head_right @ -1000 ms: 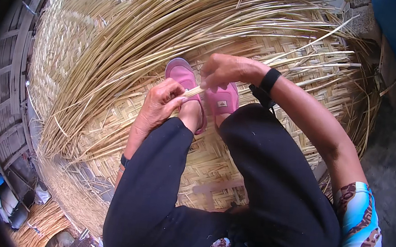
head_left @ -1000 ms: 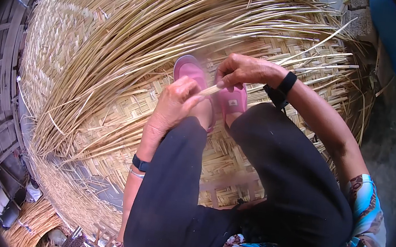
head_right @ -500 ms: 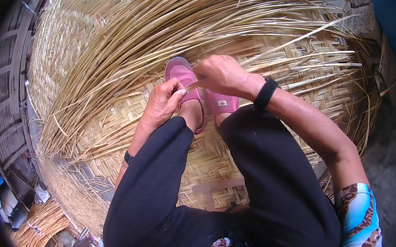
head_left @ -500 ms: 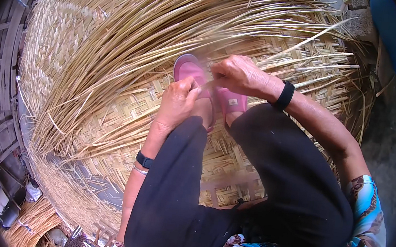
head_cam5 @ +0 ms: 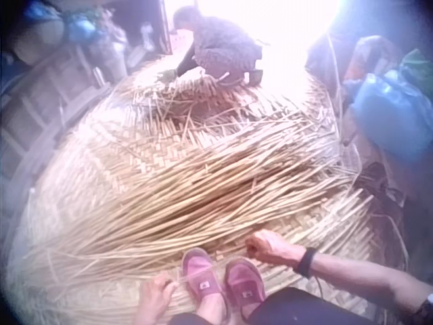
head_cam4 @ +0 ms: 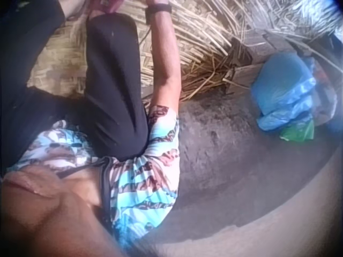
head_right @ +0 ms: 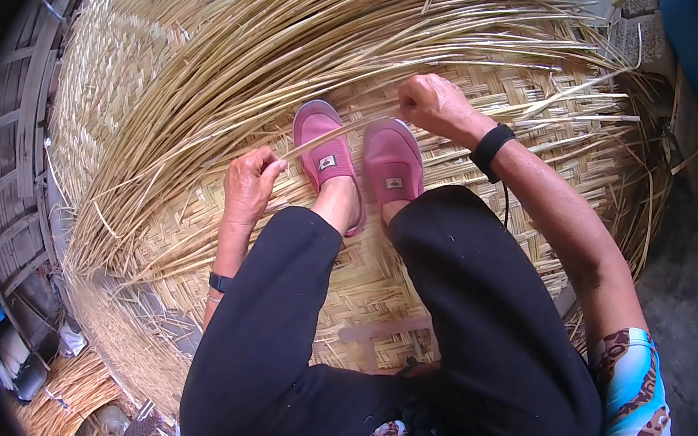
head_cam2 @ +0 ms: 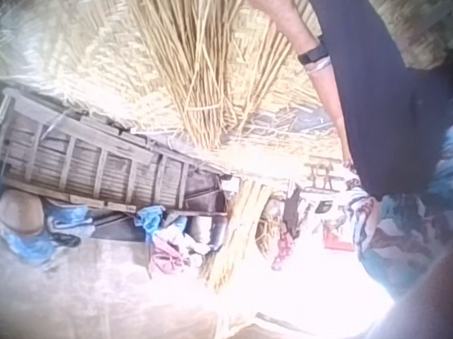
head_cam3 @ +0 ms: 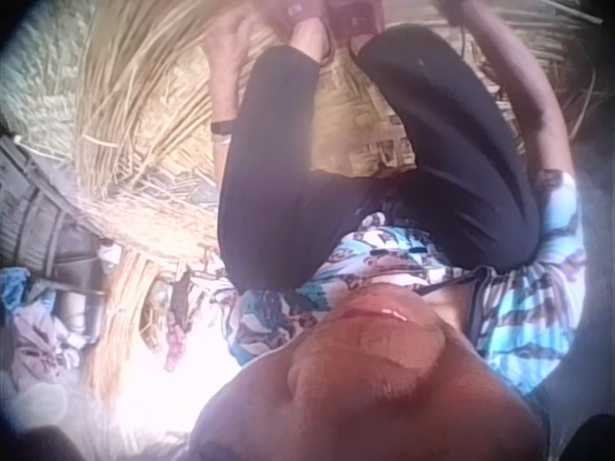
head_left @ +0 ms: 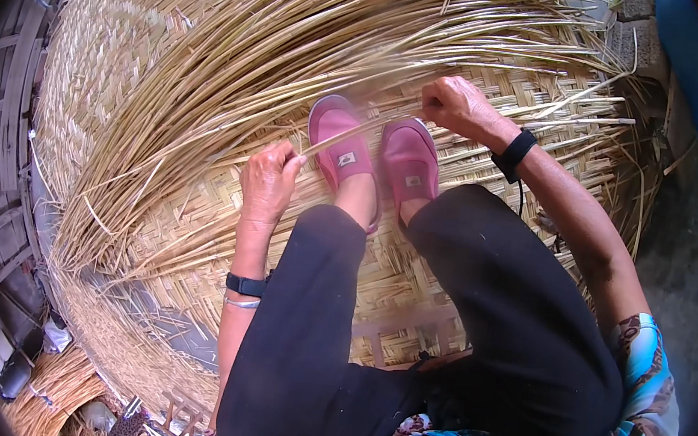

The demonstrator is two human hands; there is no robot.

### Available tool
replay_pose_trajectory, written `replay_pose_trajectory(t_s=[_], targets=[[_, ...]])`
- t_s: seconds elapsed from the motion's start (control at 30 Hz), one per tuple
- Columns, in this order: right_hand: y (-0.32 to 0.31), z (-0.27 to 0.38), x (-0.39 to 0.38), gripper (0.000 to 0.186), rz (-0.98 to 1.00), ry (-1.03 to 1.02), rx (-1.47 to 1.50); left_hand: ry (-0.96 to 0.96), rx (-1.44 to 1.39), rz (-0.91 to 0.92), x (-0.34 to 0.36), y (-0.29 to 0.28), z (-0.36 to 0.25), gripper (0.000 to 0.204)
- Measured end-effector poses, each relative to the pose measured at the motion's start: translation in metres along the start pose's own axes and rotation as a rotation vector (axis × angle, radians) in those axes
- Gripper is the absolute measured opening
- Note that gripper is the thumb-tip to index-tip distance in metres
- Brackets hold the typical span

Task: Weaving reeds or straw into large mats by hand.

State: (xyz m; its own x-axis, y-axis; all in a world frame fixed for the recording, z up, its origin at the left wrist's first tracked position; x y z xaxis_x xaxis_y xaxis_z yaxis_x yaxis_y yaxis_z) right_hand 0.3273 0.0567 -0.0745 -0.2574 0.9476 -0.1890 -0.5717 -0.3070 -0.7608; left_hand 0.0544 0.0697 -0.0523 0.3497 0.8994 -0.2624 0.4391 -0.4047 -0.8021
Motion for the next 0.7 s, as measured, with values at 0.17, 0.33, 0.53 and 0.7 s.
replay_pose_trajectory(t_s=[0.17,0.33,0.53,0.7], targets=[[0.002,0.012,0.013,0.016,-0.050,-0.082,-0.068,-0.091,0.197,-0.201,0.014,-0.007,0.027,0.021],[-0.003,0.024,0.043,0.013,-0.292,-0.060,-0.099,-0.168,0.129,-0.410,0.014,-0.020,0.042,0.016],[0.026,0.025,0.056,0.013,-0.168,-0.147,-0.213,-0.255,0.039,-0.210,0.019,0.001,0.072,0.022],[0.035,0.024,0.038,0.013,-0.106,-0.130,-0.189,-0.238,0.058,-0.087,0.016,0.014,0.083,0.025]])
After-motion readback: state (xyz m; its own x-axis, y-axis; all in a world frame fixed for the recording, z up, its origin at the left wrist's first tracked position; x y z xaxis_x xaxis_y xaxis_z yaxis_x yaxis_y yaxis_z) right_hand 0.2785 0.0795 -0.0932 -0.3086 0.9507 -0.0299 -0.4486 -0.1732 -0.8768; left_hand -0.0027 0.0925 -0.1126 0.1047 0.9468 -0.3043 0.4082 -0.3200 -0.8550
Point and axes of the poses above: each hand's wrist, its own x-axis towards the middle knuckle, its own y-axis out of the palm, z = x × y, the point moved 9 cm from there along x, towards the middle knuckle, and after that the axes turned 5 degrees about -y, right-handed, at the moved point
